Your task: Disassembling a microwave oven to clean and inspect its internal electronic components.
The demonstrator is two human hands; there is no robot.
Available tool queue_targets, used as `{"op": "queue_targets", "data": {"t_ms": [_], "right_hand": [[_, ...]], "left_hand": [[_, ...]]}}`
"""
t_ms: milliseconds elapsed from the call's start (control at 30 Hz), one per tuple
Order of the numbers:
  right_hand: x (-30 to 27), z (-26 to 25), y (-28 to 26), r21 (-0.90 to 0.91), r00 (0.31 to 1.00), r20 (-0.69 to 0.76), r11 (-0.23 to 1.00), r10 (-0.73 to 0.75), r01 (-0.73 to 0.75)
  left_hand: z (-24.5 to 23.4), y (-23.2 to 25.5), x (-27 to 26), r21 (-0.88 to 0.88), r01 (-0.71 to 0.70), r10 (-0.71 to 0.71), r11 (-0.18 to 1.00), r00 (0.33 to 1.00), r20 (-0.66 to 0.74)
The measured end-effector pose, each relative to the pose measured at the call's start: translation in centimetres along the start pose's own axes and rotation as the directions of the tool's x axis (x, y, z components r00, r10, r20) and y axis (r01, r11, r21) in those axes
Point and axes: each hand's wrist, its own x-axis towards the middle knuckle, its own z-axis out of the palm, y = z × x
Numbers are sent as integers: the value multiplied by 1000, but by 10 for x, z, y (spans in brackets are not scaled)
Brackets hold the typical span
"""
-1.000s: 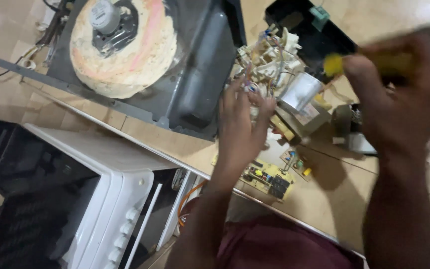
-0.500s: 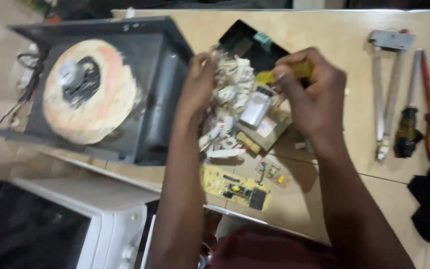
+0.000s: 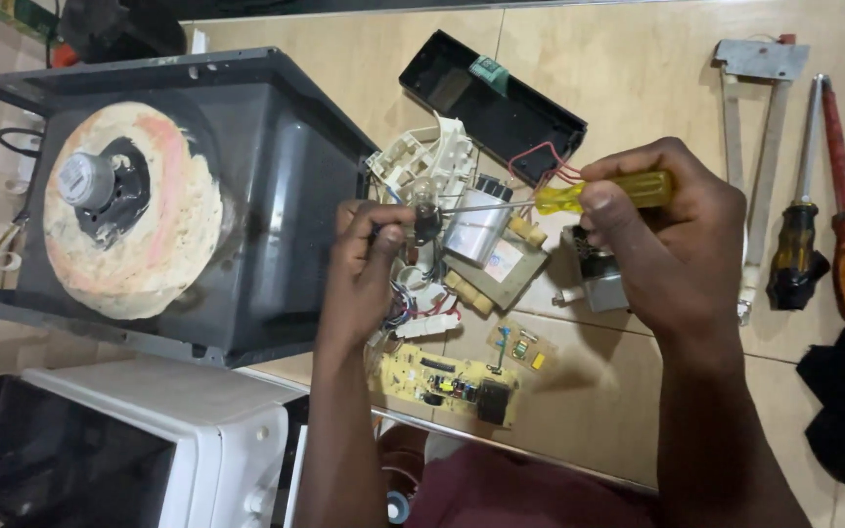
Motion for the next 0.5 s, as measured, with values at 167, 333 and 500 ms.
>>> {"op": "queue_targets", "data": {"t_ms": [167, 333, 500], "right_hand": [[1, 2, -5, -37, 1000, 12, 999, -3, 4], [-4, -6, -5, -104, 1000, 3, 995, -3, 3], [-23, -34, 11, -71, 979, -204, 997, -28, 13]], "left_hand": [[0, -2, 0, -31, -56, 56, 998, 998, -1], [6, 17, 12, -293, 349, -379, 890, 924, -48], [13, 14, 42, 317, 289, -208, 903, 941, -268]]}}
